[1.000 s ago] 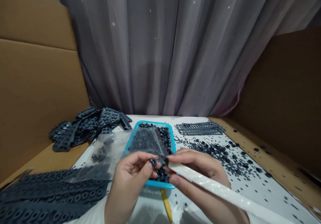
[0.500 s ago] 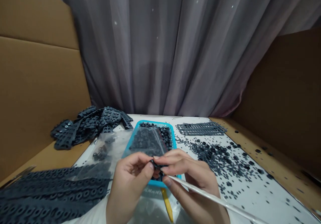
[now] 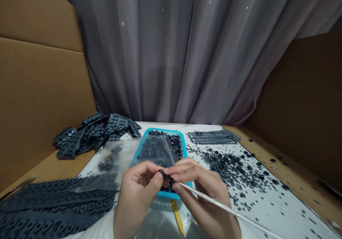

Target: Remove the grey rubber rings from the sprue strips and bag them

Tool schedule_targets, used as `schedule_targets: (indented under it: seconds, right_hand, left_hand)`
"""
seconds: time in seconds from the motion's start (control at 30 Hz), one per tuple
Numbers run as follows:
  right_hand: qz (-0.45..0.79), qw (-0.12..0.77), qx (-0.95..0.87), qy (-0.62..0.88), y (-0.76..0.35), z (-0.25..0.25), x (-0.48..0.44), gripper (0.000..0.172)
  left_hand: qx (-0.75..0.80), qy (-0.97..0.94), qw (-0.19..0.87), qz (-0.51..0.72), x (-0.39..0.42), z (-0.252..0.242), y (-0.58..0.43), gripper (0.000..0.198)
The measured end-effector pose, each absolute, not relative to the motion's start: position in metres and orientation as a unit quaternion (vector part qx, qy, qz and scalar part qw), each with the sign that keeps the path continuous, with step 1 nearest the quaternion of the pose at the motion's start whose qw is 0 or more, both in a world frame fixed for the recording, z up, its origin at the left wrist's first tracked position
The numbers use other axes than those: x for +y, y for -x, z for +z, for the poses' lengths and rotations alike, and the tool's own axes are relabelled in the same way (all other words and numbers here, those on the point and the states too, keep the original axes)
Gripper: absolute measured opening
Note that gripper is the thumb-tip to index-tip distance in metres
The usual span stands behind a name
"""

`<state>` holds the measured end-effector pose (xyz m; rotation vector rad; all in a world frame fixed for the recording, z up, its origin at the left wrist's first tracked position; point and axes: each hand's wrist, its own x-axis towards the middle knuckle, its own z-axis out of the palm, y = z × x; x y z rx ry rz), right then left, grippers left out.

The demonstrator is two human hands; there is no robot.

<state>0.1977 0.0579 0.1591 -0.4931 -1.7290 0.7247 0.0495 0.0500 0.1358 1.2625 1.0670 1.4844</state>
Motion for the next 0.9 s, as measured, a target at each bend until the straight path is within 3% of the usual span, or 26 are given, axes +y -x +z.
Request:
schedule_targets:
  seconds: [0.2, 0.47, 0.9]
  right_hand:
    - [0.302, 0.575, -0.729, 0.217, -0.199, 0.155, 0.059, 0.016]
    - [0.425, 0.530, -0.684, 0.268, -0.202, 0.158, 0.055, 0.001]
    - [0.356, 0.587, -0.688, 0.235, -0.190, 0.152, 0.049, 0.011]
  left_hand:
    - [0.429, -0.514, 0.460, 0.583, 0.050, 0.134, -0.050, 0.016]
    - [0.453, -0.520, 0.434, 0.579, 0.048, 0.138, -0.049, 0.019]
    - [0.457, -0.571, 0.345, 0.588, 0.046, 0.134, -0.049, 0.025]
